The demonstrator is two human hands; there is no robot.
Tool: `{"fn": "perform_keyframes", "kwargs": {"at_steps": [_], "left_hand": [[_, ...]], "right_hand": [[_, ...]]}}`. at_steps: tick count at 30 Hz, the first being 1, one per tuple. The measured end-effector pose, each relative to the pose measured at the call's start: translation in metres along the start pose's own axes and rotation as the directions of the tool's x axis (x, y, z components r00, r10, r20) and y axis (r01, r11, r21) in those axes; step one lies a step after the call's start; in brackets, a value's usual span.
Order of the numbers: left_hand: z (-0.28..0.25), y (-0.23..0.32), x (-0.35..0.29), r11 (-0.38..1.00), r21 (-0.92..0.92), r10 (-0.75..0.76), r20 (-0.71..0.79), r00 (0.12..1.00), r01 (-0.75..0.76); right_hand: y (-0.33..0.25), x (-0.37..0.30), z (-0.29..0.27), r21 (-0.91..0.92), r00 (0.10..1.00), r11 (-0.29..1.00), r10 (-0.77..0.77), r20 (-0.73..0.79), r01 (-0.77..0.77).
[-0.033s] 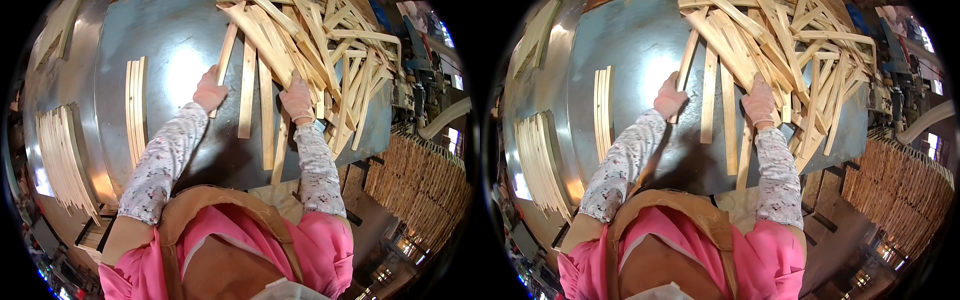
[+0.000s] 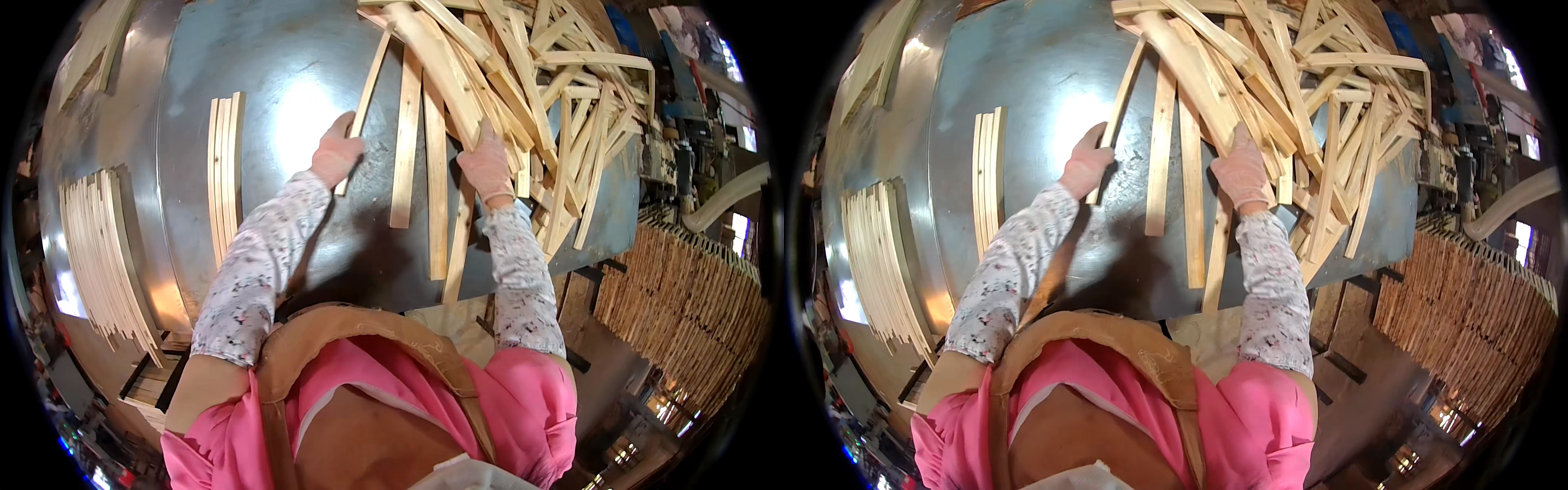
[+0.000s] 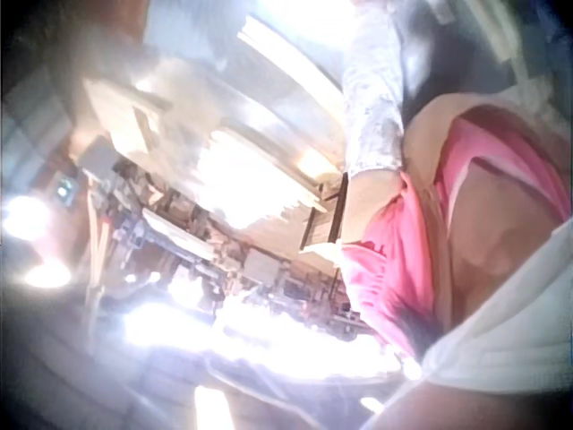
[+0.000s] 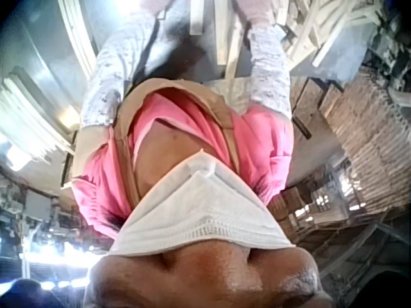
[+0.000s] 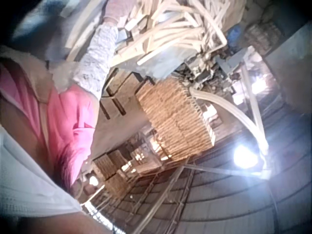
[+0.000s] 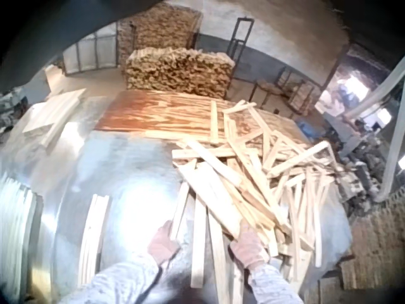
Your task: The person repeatedly picks up thin wooden strips from a pile on a metal table and arranges them into a neat stack. The person handles the wood by hand, aligning the strips and occasionally adjusting the stack to ensure it remains organized.
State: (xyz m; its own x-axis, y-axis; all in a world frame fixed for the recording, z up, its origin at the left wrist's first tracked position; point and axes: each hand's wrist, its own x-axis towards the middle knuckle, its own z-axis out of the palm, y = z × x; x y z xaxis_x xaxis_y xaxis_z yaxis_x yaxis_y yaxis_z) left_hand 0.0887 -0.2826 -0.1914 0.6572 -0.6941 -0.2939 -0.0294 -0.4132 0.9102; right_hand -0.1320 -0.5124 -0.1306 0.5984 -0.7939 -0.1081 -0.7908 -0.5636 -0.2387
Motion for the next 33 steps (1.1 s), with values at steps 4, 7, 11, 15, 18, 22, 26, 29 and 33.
{"fn": "perform_keyframes", "kwargs": {"at_steps": [4, 7, 11, 15, 18, 22, 26, 29, 33], "left_hand": [[-0.036, -0.022, -0.064, 0.606, -0.732, -0.063, 0.347, 0.936, 0.312], [0.015, -0.035, -0.118, 0.738, -0.646, -0.128, 0.151, 0.98, 0.196], [-0.017, -0.006, -0.157, 0.952, -0.262, -0.135, 0.099, 0.986, 0.157], [-0.057, -0.019, -0.205, 0.725, -0.604, -0.213, 0.258, 0.942, 0.329], [-0.052, -0.041, -0.24, 0.807, -0.502, -0.305, 0.096, 0.948, 0.31], [-0.067, -0.077, -0.264, 0.479, -0.804, -0.306, 0.223, 0.926, 0.352], [-0.053, -0.081, -0.272, 0.324, -0.89, -0.372, 0.191, 0.908, 0.32], [-0.066, -0.093, -0.279, 0.936, -0.011, -0.351, -0.131, 0.927, 0.352], [-0.12, -0.068, -0.296, 0.611, 0.736, -0.033, -0.343, 0.939, 0.29]], "right_hand": [[-0.064, -0.034, -0.035, 0.535, 0.84, 0.78, -0.022, 0.542, -0.325], [-0.09, -0.072, 0.06, 0.681, 0.92, 0.728, -0.21, 0.33, -0.078], [-0.166, -0.102, 0.098, 0.866, 0.909, 0.378, -0.122, 0.398, -0.329], [-0.182, -0.155, 0.08, 0.879, 0.843, 0.145, -0.252, 0.476, -0.453], [-0.185, -0.199, 0.083, 0.932, 0.903, 0.146, -0.236, 0.359, -0.333], [-0.173, -0.217, 0.091, 0.843, 0.799, 0.091, -0.279, 0.533, -0.531], [-0.188, -0.217, 0.113, 0.793, 0.752, 0.314, -0.269, 0.602, -0.522], [-0.216, -0.234, 0.129, 0.794, 0.802, 0.527, -0.309, 0.511, -0.303], [-0.248, -0.248, 0.116, 0.607, 0.701, 0.793, -0.405, 0.587, -0.051]]}}
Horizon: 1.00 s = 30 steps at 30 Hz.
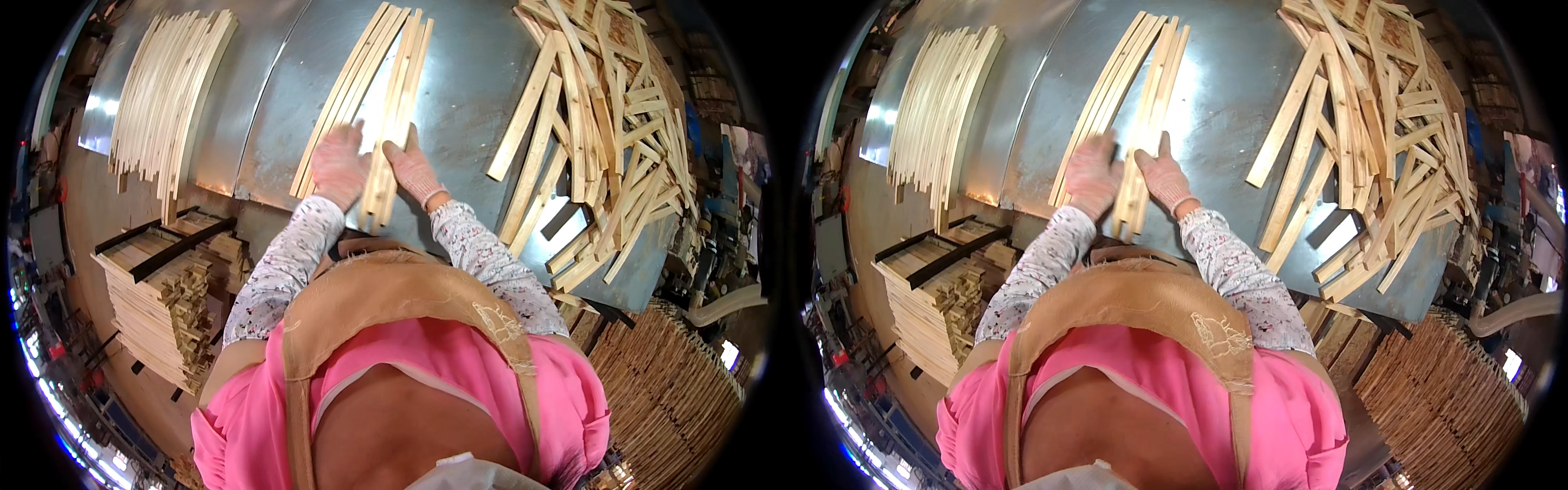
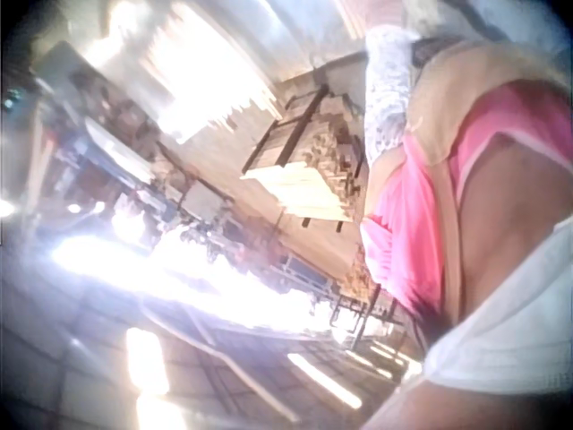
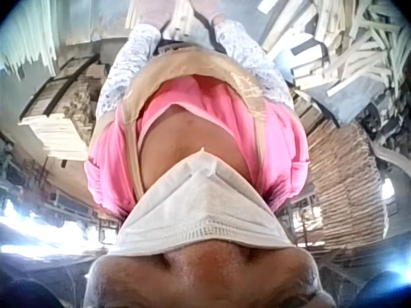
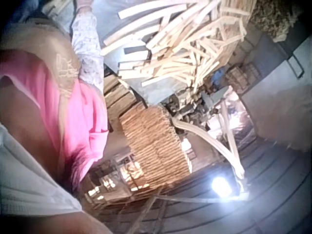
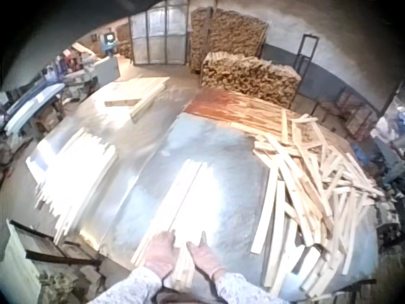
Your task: The person repeatedly picks up thin wooden strips from a pile on a metal table and arranges them into a neat stack. The person handles the wood by hand, aligning the strips and occasionally adjusting the stack to ensure it remains organized.
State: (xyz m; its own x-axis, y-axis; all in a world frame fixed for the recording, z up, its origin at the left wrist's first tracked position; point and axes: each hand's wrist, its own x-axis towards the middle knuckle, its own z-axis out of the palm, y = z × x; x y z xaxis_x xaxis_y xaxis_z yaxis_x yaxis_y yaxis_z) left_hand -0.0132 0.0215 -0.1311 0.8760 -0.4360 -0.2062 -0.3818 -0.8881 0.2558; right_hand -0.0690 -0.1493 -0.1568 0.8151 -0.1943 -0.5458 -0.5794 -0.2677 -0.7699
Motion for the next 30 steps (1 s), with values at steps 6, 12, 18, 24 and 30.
{"fn": "perform_keyframes", "kwargs": {"at_steps": [6, 12, 18, 24, 30], "left_hand": [[0.029, -0.101, 0.0, 0.785, -0.528, -0.344, 0.066, 0.937, 0.326], [-0.015, -0.116, -0.01, 0.939, -0.264, -0.246, -0.07, 0.967, 0.22], [0.011, -0.006, 0.034, 0.853, -0.473, 0.112, -0.243, 0.963, -0.219], [0.085, 0.186, 0.062, 0.821, -0.406, 0.405, -0.084, 0.911, -0.402], [0.103, 0.298, 0.076, 0.952, -0.207, 0.25, 0.103, 0.963, -0.225]], "right_hand": [[-0.03, 0.011, 0.057, -0.506, 0.903, 0.768, -0.219, 0.369, 0.393], [-0.005, -0.019, 0.009, -0.515, 0.97, 0.829, -0.244, 0.018, 0.218], [0.14, -0.099, -0.148, -0.538, 0.613, 0.711, -0.19, -0.767, -0.452], [0.178, -0.136, -0.168, -0.279, 0.609, 0.9, -0.018, -0.793, -0.336], [0.234, -0.181, -0.156, -0.295, 0.664, 0.846, 0.089, -0.743, -0.445]]}}
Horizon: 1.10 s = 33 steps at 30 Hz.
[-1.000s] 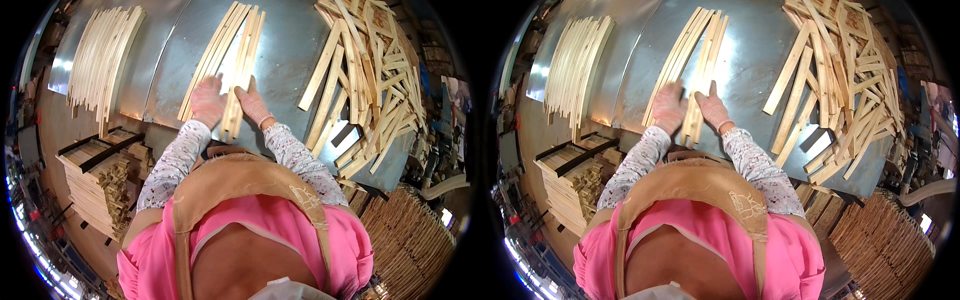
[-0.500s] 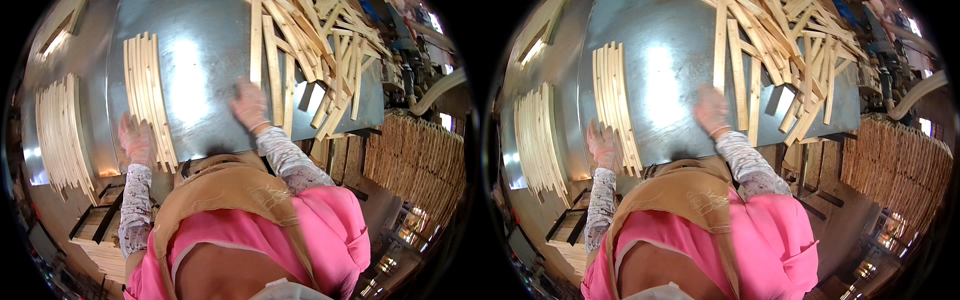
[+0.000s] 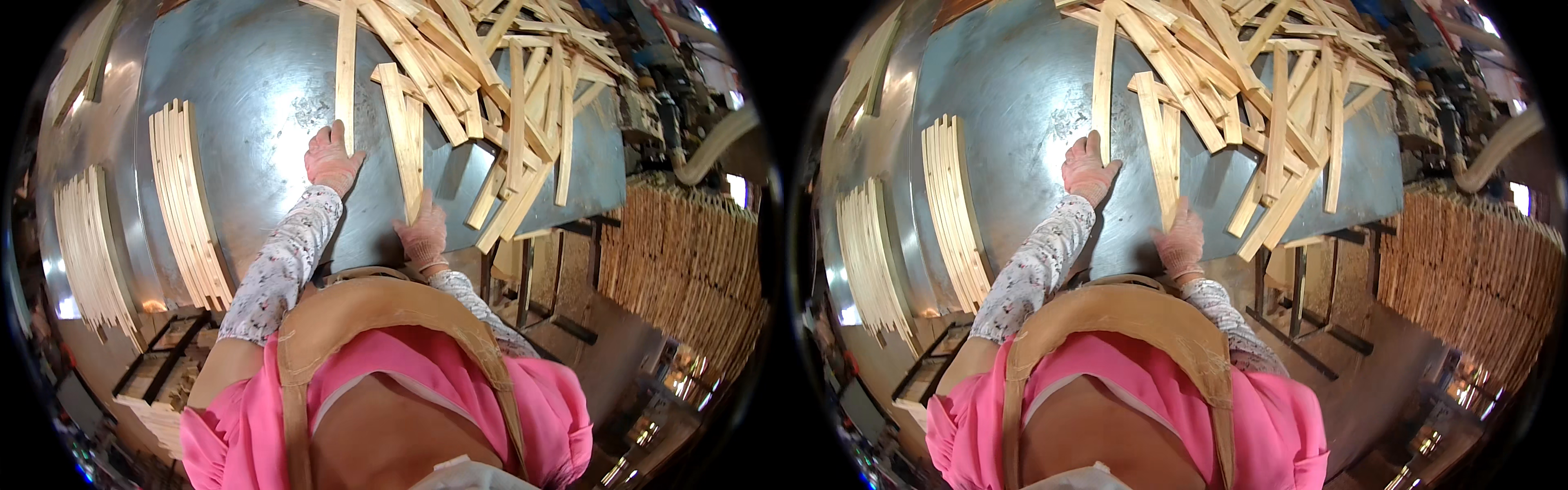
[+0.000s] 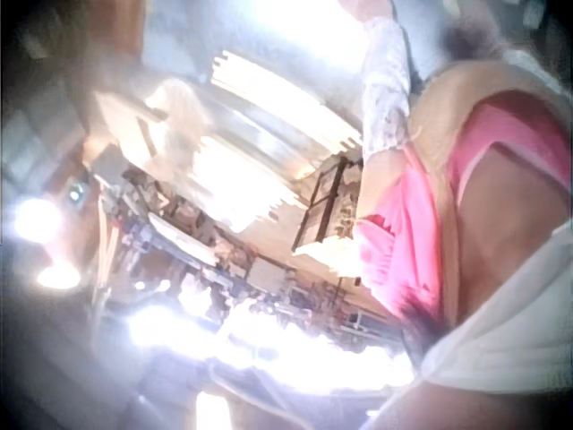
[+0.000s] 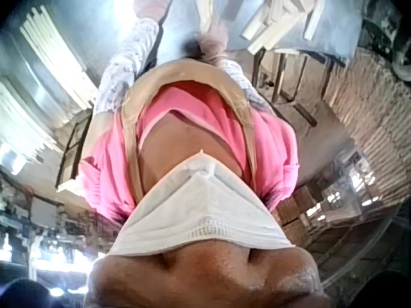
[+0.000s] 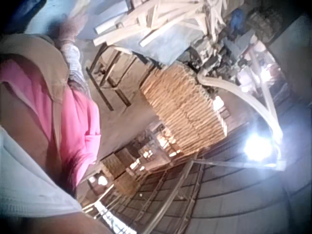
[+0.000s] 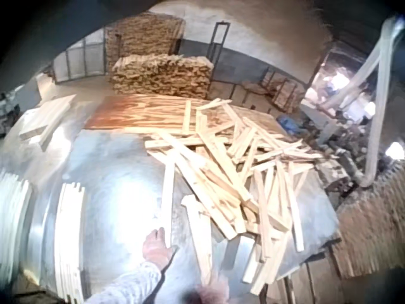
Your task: The person repeatedly picks up thin wooden strips from a pile on a metal table and arranges them into a neat stack. The person handles the wood by hand, aligning the strips and occasionally adjusting the stack to ensure it remains organized.
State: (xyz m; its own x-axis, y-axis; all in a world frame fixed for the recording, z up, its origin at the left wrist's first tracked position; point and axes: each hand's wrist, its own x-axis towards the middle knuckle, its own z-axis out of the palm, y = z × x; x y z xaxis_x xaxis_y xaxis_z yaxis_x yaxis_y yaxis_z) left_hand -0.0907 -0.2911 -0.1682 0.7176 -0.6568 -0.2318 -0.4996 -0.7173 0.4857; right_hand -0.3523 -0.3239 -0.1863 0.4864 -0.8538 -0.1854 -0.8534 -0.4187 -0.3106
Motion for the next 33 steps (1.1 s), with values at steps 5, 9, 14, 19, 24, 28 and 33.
{"fn": "perform_keyframes", "kwargs": {"at_steps": [5, 9, 14, 19, 24, 28, 33], "left_hand": [[0.004, -0.019, 0.012, 0.966, -0.232, -0.163, -0.19, 0.968, 0.117], [-0.027, -0.079, -0.021, 0.147, -0.958, -0.143, 0.226, 0.964, 0.247], [-0.031, -0.096, -0.113, -0.513, -0.805, -0.05, 0.376, 0.925, 0.299], [-0.005, -0.067, -0.144, -0.206, -0.905, -0.081, 0.394, 0.915, 0.371], [0.018, -0.036, -0.132, 0.029, -0.909, -0.249, 0.396, 0.884, 0.415], [-0.012, -0.047, -0.147, -0.287, -0.818, 0.014, 0.517, 0.856, 0.498], [-0.022, -0.061, -0.168, -0.032, -0.915, -0.143, 0.402, 0.905, 0.401]], "right_hand": [[0.065, 0.038, -0.042, 0.044, 0.983, 0.989, -0.145, 0.112, 0.141], [0.12, 0.05, -0.146, 0.194, 0.875, 0.943, -0.324, 0.359, 0.27], [0.119, 0.081, -0.132, 0.553, 0.76, 0.822, -0.447, 0.473, 0.139], [-0.008, 0.12, -0.045, 0.736, 0.644, 0.632, -0.463, 0.609, -0.243], [-0.077, 0.088, 0.031, 0.399, 0.487, 0.544, -0.839, 0.243, 0.738], [-0.118, 0.136, -0.038, 0.209, 0.36, 0.503, -0.799, 0.481, 0.839], [-0.137, 0.267, -0.041, -0.196, 0.806, 0.787, -0.592, 0.024, 0.585]]}}
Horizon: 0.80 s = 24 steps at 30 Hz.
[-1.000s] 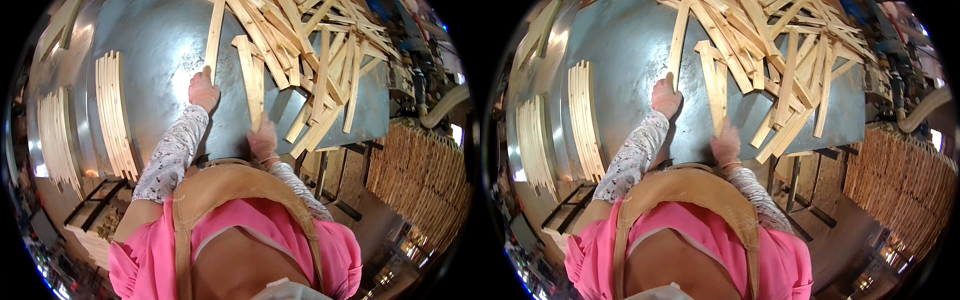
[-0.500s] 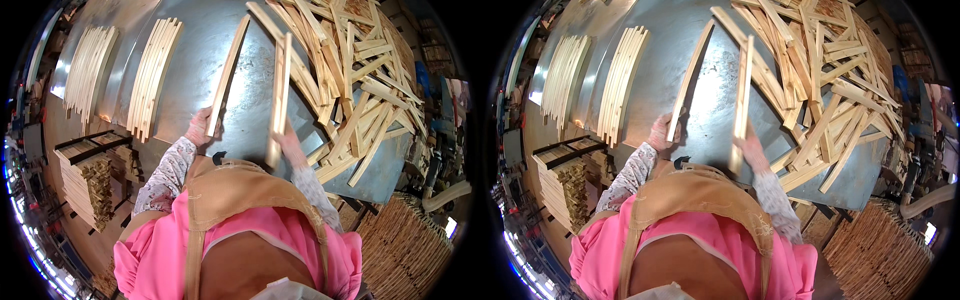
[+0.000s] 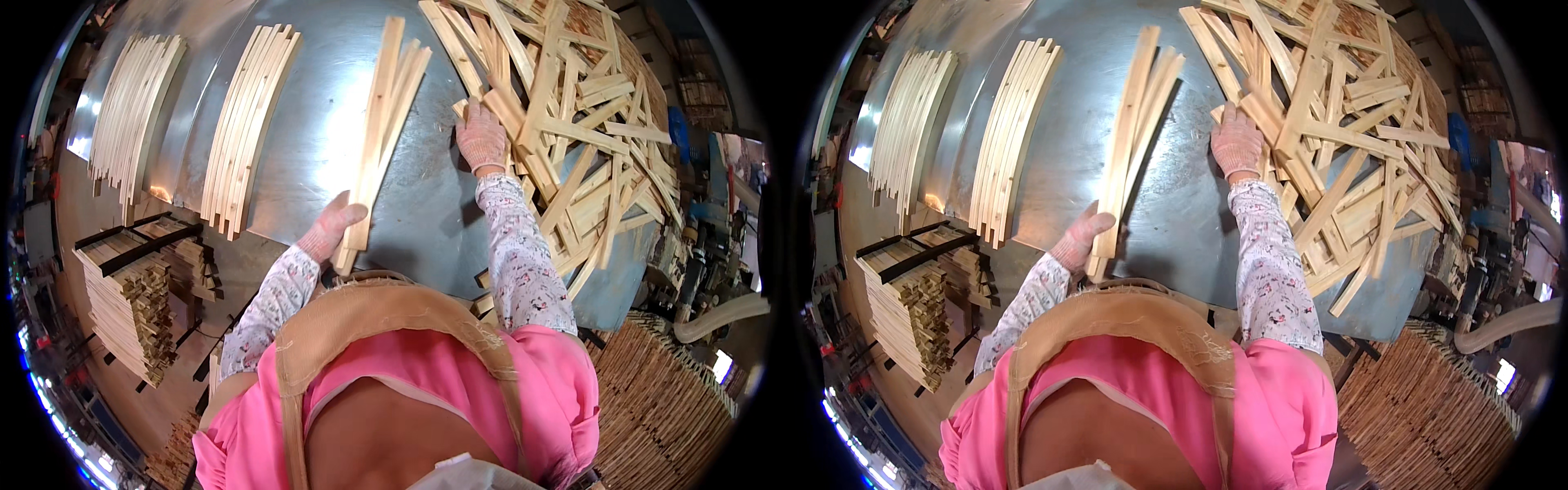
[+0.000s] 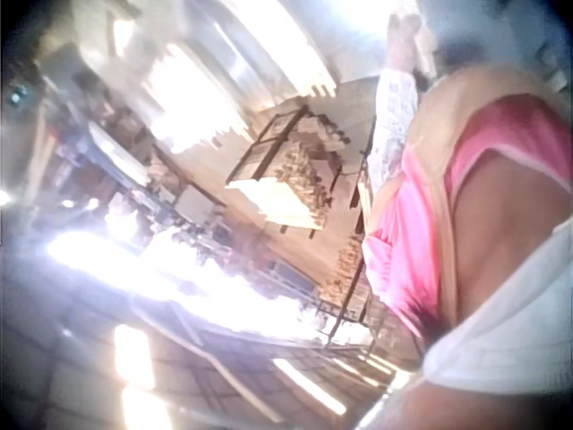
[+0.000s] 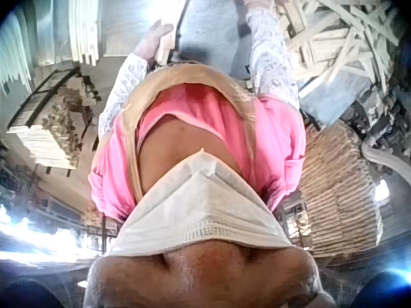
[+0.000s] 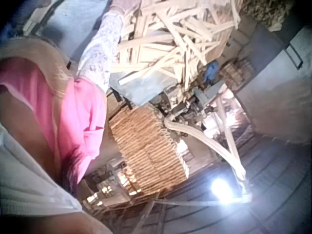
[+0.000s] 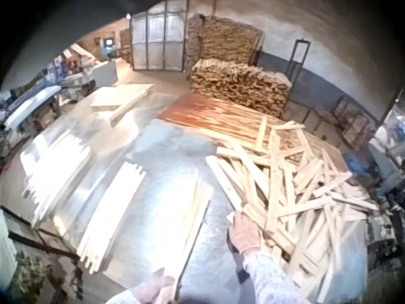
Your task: The person repeatedly picks up thin wooden strips from a pile on a metal table and arranges them into a neat stack. The person handles the wood by hand, aligning the strips and occasionally adjusting the stack to ensure it remains organized.
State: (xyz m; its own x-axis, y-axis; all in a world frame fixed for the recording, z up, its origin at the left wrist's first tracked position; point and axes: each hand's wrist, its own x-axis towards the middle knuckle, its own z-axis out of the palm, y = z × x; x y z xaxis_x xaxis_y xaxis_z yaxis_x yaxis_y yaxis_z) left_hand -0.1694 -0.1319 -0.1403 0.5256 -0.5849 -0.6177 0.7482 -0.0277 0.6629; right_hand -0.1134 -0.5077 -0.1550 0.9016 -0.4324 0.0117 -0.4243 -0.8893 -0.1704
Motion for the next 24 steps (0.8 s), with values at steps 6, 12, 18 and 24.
{"fn": "perform_keyframes", "kwargs": {"at_steps": [6, 12, 18, 24], "left_hand": [[-0.048, 0.052, -0.025, 0.075, 0.848, 0.36, -0.513, 0.779, 0.524], [-0.067, 0.026, -0.011, 0.25, 0.828, 0.277, -0.557, 0.783, 0.501], [-0.096, 0.024, -0.044, 0.306, 0.829, 0.316, -0.552, 0.772, 0.468], [-0.123, 0.046, -0.069, -0.027, 0.964, 0.536, -0.208, 0.818, 0.263]], "right_hand": [[-0.03, 0.064, 0.022, -0.064, 0.972, 0.98, 0.196, 0.131, -0.189], [-0.029, 0.1, 0.009, -0.018, 0.973, 0.988, 0.155, 0.169, -0.154], [-0.161, -0.02, -0.002, 0.53, 0.862, 0.834, -0.15, 0.485, -0.153], [-0.31, -0.117, 0.113, 0.439, 0.621, 0.823, -0.563, 0.545, 0.361]]}}
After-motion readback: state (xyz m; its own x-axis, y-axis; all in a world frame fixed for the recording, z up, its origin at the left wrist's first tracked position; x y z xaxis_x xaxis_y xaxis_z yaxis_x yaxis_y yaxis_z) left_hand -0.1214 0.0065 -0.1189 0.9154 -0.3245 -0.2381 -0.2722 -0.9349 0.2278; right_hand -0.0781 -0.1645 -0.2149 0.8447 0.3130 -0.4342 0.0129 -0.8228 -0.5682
